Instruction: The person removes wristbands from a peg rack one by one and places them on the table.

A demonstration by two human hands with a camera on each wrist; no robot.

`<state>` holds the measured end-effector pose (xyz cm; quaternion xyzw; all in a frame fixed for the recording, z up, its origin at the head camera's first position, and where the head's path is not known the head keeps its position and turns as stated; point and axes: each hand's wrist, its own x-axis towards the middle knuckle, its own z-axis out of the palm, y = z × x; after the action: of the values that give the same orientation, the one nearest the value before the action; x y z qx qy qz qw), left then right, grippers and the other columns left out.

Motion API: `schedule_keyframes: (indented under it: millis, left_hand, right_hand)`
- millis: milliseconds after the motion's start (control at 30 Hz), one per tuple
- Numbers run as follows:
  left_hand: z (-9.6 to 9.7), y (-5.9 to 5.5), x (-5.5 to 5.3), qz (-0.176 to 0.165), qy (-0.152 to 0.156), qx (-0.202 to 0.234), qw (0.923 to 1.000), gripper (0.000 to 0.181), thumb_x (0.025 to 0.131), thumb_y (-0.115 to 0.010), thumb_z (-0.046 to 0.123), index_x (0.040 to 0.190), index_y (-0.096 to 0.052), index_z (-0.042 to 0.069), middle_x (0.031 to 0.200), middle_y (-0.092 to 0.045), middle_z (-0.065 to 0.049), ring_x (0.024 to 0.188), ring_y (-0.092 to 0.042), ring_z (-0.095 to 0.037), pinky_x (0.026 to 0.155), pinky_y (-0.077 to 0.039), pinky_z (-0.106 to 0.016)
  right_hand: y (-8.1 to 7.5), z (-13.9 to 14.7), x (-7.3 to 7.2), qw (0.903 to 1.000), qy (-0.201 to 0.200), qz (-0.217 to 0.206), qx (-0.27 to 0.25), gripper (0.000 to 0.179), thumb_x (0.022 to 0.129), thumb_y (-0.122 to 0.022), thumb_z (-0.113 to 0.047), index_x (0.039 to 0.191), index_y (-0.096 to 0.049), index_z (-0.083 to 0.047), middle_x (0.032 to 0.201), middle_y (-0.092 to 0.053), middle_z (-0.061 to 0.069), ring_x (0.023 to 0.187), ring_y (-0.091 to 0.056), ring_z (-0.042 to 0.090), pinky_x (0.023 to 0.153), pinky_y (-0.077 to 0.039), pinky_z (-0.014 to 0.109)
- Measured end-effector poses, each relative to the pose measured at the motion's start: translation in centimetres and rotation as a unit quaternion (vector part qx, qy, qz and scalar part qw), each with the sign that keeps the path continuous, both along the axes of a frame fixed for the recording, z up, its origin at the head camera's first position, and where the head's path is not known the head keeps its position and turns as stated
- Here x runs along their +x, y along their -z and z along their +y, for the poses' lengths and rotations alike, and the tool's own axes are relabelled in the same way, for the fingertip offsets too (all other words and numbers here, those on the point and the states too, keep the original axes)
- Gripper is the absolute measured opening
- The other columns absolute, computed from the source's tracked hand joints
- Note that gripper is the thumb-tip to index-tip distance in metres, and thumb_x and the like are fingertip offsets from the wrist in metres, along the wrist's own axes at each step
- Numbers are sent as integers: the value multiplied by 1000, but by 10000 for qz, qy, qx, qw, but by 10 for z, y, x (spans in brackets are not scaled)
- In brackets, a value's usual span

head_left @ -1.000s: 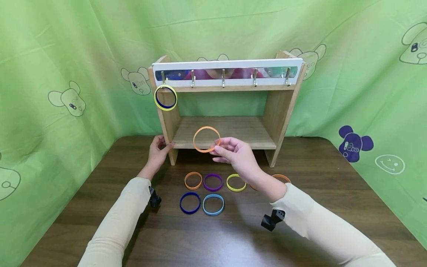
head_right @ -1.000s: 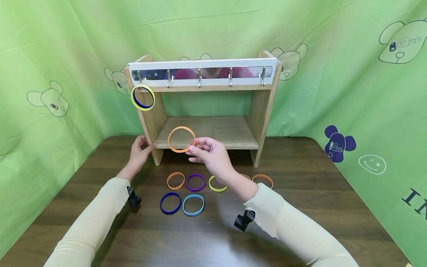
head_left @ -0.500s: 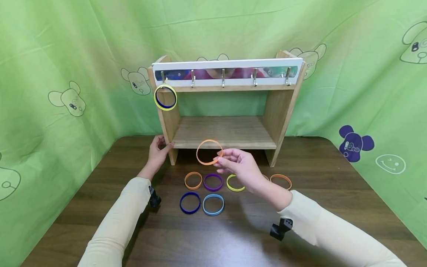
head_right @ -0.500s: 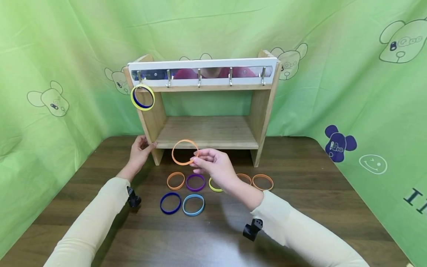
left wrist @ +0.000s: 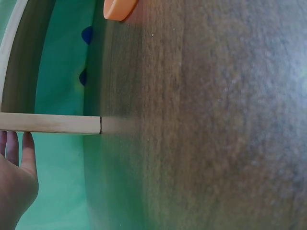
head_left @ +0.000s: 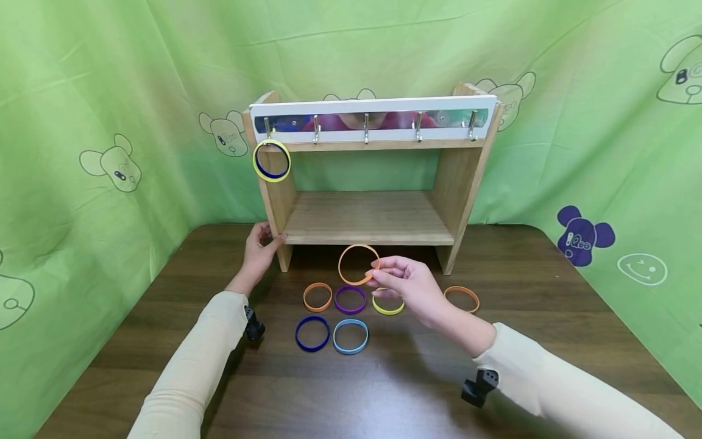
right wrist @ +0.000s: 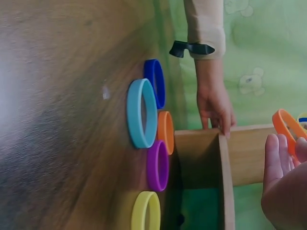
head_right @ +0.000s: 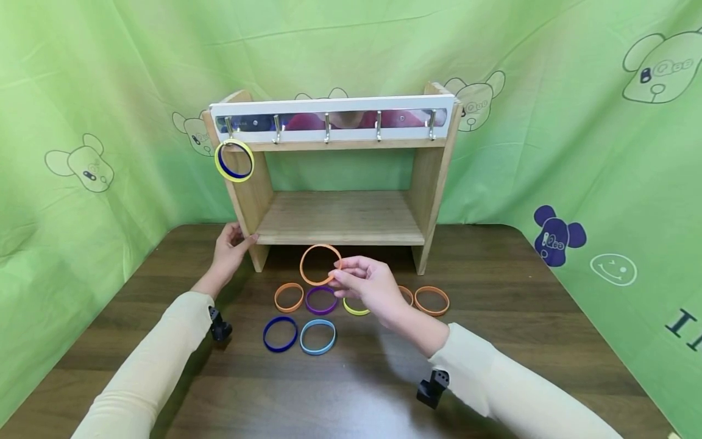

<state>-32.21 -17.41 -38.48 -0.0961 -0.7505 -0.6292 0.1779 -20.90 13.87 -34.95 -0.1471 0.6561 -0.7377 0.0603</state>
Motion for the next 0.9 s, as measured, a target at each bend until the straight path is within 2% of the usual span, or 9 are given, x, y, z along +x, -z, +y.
schedule_keyframes:
  millis: [167,367,500,733,767,900]
  left_hand:
    - [-6,19,-19,51,-80,39,9999,42,91,-66,5,127,-48,-7,122,-53,-21,106,-46,-23,82,-44,-23]
    - [-5,19,-18,142,-145,67,9998,38,90,-67,2,123,-50,-7,117,-55,-22,104,-47,-23,86,-44,-33]
    - [-4,14,-14,81,-94,149,9998,38,90,-66,1,123,-50,-9,118,-54,-23,104,-46,-23,90,-42,-39]
    - [4,-9,9,47,-98,-7,9999,35,90,-63,-3,120,-48,-13,117,-54,-26,101,-47,-20,80,-44,-21]
    - [5,-9,10,36,-93,-7,10000,35,90,-63,-3,120,-48,-13,117,-54,-26,101,-47,-20,79,-44,-20]
    - [1,3,-3,31,-70,87,9999,37,90,-64,-1,122,-48,-11,118,-53,-26,101,-46,-19,78,-43,-19]
  right_hand:
    - [7,8,2,9999,-31,-126,60,22,92,-62,2,111,-56,12,96,-71,13,84,-69,20,75,-56,39]
    - [15,16,5,9991,-81,-219,346,26,93,-63,-1,113,-54,13,100,-69,19,87,-69,24,77,-56,41]
    - [19,22,9,9981,-140,-272,530,30,94,-63,-2,116,-53,15,101,-69,21,88,-69,23,79,-55,42]
    - [30,31,16,9973,-220,-533,452,31,93,-63,-3,116,-54,15,97,-69,17,89,-69,23,78,-56,39]
    - [32,33,16,9971,-243,-564,460,30,94,-63,-4,116,-55,14,97,-69,15,89,-69,22,78,-56,38]
    - [39,39,17,9959,-293,-715,473,30,93,-63,-5,117,-56,12,99,-69,16,91,-69,22,78,-56,37]
